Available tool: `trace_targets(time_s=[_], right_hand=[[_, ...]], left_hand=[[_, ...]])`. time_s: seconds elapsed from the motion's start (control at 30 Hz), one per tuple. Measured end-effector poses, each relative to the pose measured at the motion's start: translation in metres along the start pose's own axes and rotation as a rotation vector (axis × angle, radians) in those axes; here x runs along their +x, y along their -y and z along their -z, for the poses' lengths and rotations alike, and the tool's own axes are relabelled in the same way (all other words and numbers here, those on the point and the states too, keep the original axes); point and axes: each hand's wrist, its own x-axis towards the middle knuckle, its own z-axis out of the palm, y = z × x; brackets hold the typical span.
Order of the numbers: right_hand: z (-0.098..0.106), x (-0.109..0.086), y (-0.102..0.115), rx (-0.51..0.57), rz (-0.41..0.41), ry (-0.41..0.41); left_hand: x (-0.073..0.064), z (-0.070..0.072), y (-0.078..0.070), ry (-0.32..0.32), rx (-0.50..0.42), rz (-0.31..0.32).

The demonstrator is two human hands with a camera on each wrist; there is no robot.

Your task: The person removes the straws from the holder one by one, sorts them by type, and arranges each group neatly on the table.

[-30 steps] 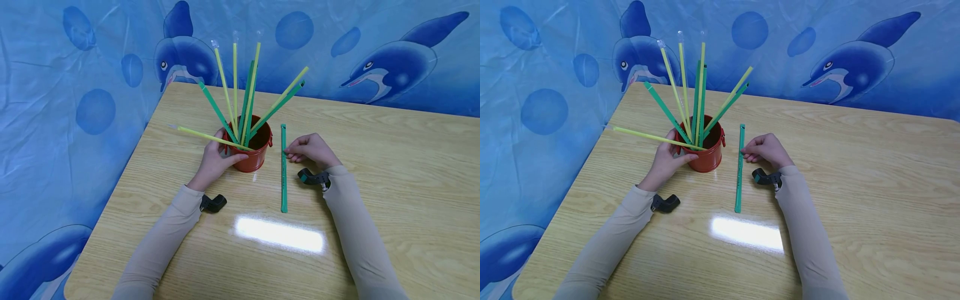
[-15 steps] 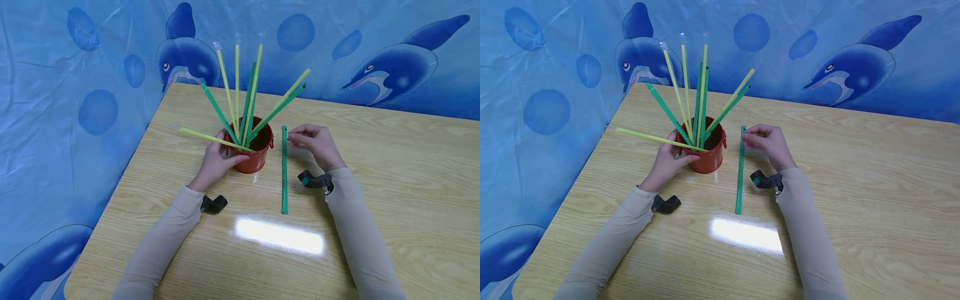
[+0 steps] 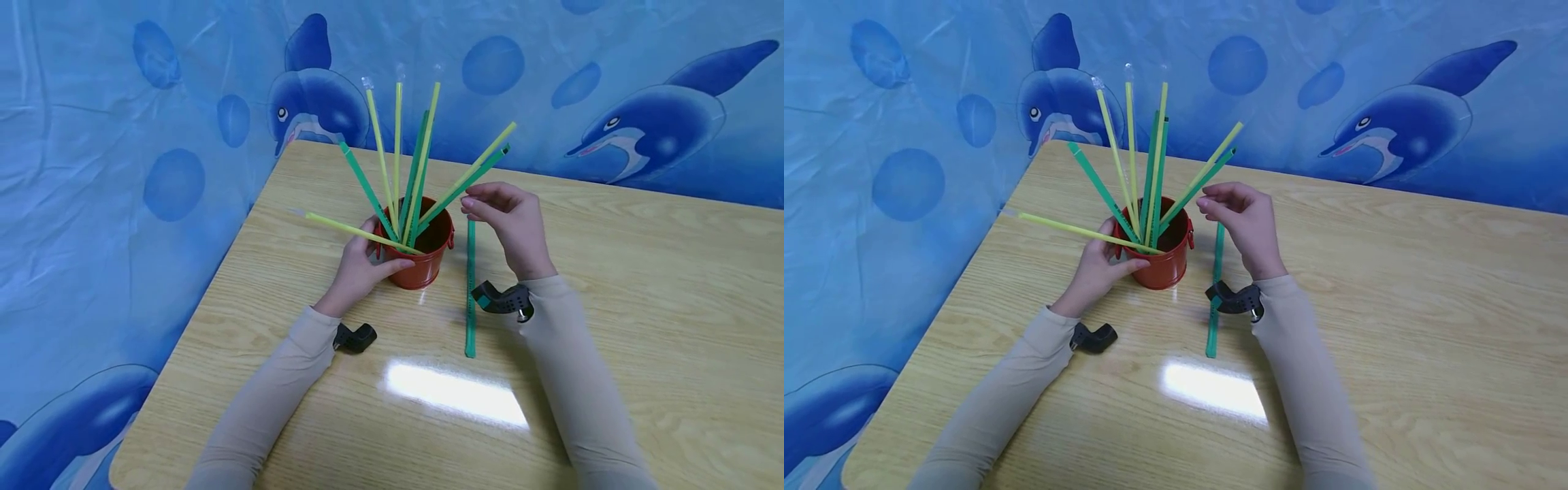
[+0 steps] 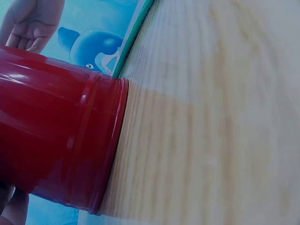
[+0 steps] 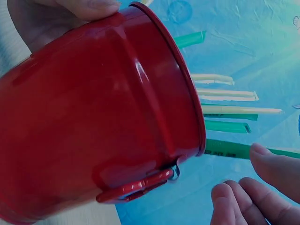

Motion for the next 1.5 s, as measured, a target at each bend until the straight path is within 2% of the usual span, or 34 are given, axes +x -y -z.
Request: trace_targets(time_s=[0.2, 0.4, 0.47, 0.5, 0.67, 0.73, 1.5], right_hand=[[-0.007, 0.002, 0.000, 0.007, 0.053, -0.026], [-0.014, 0.004, -0.002, -0.027, 0.088, -0.053], [-0.014, 0.005, -0.001, -0.042, 0.098, -0.064], [-0.014, 0.004, 0.000, -0.047, 0.104, -0.069], [-0.010, 0.003, 0.006, -0.044, 0.130, -0.081], [-0.010, 0.002, 0.007, -0.028, 0.134, -0.083], [-0.005, -0.002, 0.017, 0.046, 0.158, -0.093]], left_hand=[[-0.002, -0.001, 0.001, -0.006, 0.006, 0.022], [-0.001, -0.001, 0.001, -0.005, 0.009, 0.009], [-0.001, -0.001, 0.000, -0.006, 0.010, 0.006], [-0.001, -0.001, -0.005, -0.002, 0.009, 0.014], [0.000, -0.002, -0.005, 0.004, 0.005, 0.011], [0.001, -0.002, 0.000, 0.000, 0.005, 0.001], [-0.001, -0.001, -0.001, -0.004, 0.019, -0.009]])
